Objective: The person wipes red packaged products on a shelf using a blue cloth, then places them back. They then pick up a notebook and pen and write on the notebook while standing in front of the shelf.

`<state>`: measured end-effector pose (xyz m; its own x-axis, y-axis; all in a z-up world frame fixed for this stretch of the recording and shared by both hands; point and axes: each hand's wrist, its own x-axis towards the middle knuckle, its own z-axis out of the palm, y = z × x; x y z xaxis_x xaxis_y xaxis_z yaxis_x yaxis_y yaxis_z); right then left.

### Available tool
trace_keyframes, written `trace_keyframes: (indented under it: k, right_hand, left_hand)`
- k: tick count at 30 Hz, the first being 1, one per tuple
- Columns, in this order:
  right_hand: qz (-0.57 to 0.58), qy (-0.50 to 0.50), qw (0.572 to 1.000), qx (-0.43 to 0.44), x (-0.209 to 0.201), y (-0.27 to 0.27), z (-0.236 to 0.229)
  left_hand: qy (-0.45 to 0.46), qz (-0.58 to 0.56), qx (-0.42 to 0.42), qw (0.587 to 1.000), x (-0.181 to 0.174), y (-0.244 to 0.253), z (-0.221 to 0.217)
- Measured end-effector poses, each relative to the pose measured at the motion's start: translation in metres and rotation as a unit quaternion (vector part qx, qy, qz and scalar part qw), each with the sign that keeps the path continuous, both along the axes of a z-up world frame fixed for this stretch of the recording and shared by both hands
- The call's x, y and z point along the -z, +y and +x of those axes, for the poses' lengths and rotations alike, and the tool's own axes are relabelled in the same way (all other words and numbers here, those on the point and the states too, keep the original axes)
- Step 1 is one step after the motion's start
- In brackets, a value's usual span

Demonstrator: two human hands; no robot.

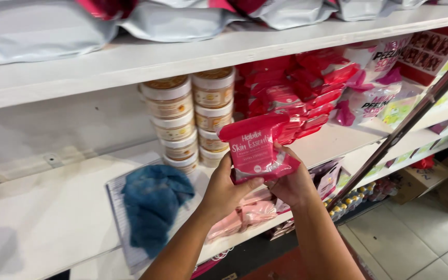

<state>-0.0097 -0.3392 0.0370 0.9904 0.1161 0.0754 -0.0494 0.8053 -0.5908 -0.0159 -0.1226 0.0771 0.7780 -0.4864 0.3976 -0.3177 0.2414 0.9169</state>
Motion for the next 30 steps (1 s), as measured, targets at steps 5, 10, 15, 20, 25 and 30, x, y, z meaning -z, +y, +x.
trace_keyframes:
  k: [5, 10, 15, 20, 25, 30]
  right_hand:
    - [-0.004, -0.061, 0.998, 0.029, -0.045, -0.034, -0.021]
    - [-0.124, -0.118, 0.977, 0.129, -0.056, -0.062, -0.017]
    - [-0.195, -0.144, 0.957, 0.159, -0.059, -0.082, 0.016]
    - [-0.197, -0.173, 0.948, 0.180, -0.040, -0.103, 0.064]
    - [-0.251, -0.156, 0.930, 0.217, -0.052, -0.097, 0.075]
    - [-0.288, -0.147, 0.914, 0.244, -0.051, -0.099, 0.087]
  left_hand:
    - [-0.003, -0.094, -0.026, 0.995, 0.006, -0.056, 0.018]
    - [-0.031, -0.022, -0.140, 0.989, -0.013, -0.090, 0.039]
    - [-0.103, -0.030, -0.245, 0.964, -0.026, -0.118, 0.063]
    - [-0.230, 0.005, -0.366, 0.902, -0.034, -0.136, 0.079]
    - [-0.244, 0.012, -0.390, 0.888, -0.032, -0.146, 0.098]
    - [-0.213, 0.027, -0.404, 0.889, -0.029, -0.154, 0.111]
